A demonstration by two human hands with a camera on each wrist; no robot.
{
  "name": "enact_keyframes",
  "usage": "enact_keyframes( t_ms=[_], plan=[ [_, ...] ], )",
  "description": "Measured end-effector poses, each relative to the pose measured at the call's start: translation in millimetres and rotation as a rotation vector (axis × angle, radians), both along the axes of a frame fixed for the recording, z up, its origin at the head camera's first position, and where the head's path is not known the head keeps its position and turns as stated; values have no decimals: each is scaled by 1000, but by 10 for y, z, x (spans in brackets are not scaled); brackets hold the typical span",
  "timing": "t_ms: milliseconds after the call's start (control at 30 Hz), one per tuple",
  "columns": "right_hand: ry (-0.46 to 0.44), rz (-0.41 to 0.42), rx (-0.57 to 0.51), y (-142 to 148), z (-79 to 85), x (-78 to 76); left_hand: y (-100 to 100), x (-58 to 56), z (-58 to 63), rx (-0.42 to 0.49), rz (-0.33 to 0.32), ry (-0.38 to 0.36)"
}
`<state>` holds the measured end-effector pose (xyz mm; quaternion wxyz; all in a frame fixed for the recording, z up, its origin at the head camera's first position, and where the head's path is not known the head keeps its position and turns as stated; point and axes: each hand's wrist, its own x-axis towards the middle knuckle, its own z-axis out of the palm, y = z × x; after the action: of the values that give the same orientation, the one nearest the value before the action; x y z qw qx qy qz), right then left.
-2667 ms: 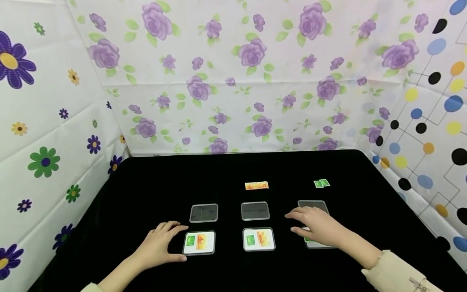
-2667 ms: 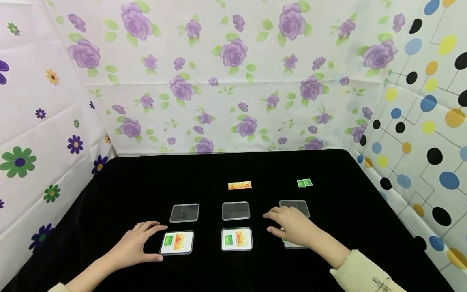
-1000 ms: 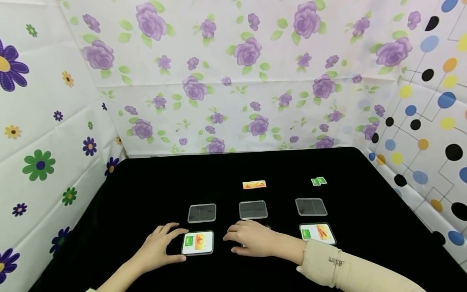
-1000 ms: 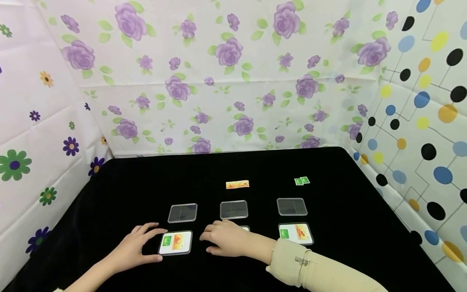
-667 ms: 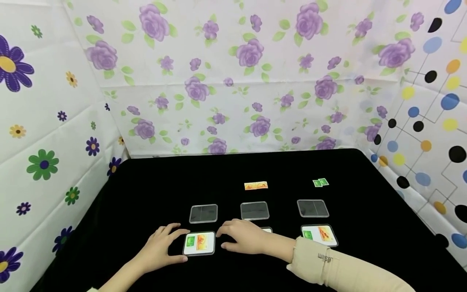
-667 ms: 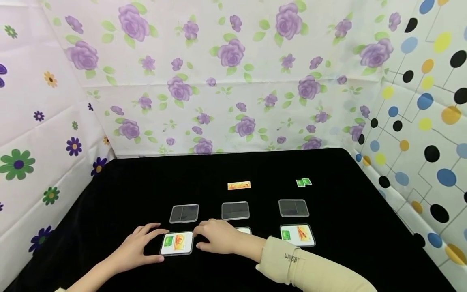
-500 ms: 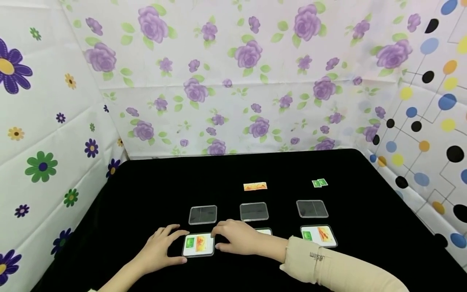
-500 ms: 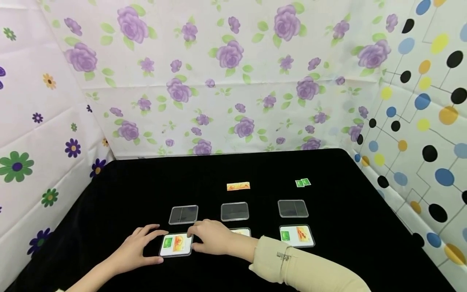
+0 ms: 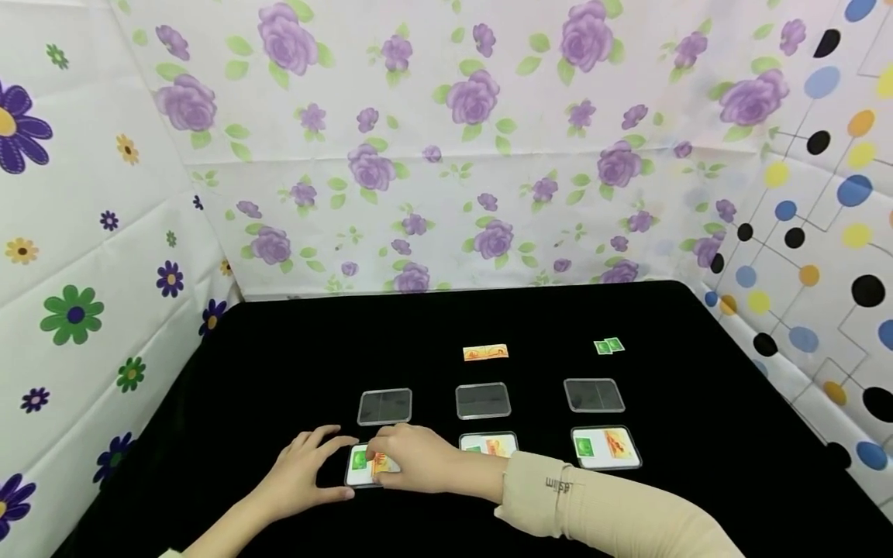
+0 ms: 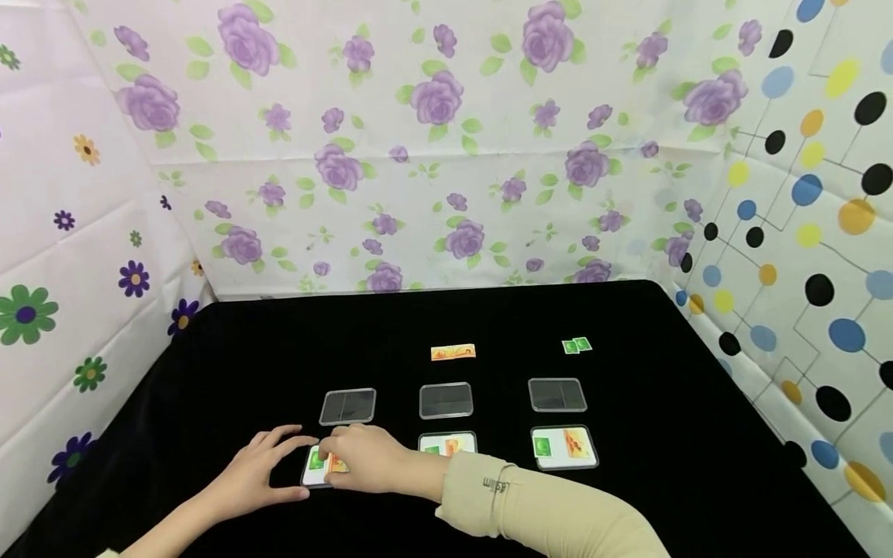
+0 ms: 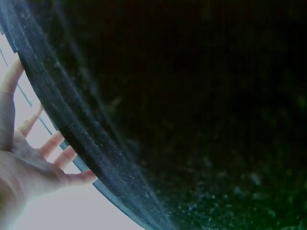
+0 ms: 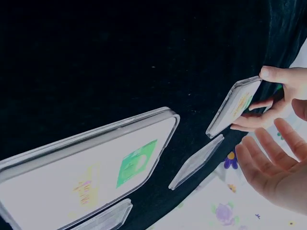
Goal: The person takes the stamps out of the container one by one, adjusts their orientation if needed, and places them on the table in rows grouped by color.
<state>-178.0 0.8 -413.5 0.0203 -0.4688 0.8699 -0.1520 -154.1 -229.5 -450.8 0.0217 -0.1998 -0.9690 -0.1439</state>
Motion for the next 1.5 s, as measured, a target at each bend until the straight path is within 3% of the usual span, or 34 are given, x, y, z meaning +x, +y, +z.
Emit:
enact_keyframes(
  t_ms=[200,500,733,1500],
  plan=[
    [107,-30,12,-123,-77,0,-20,28,-28,-14,-2,27],
    [92,-110,-8,-257,-156,-46,-21,16,19,-1,-35,52],
    [132,-148,21,-335,-202,-62,-18,11,29,-10,-48,1],
    [174,-214,94,-472,-283,-67,-10,13,20,-6,-27,-4]
  ],
)
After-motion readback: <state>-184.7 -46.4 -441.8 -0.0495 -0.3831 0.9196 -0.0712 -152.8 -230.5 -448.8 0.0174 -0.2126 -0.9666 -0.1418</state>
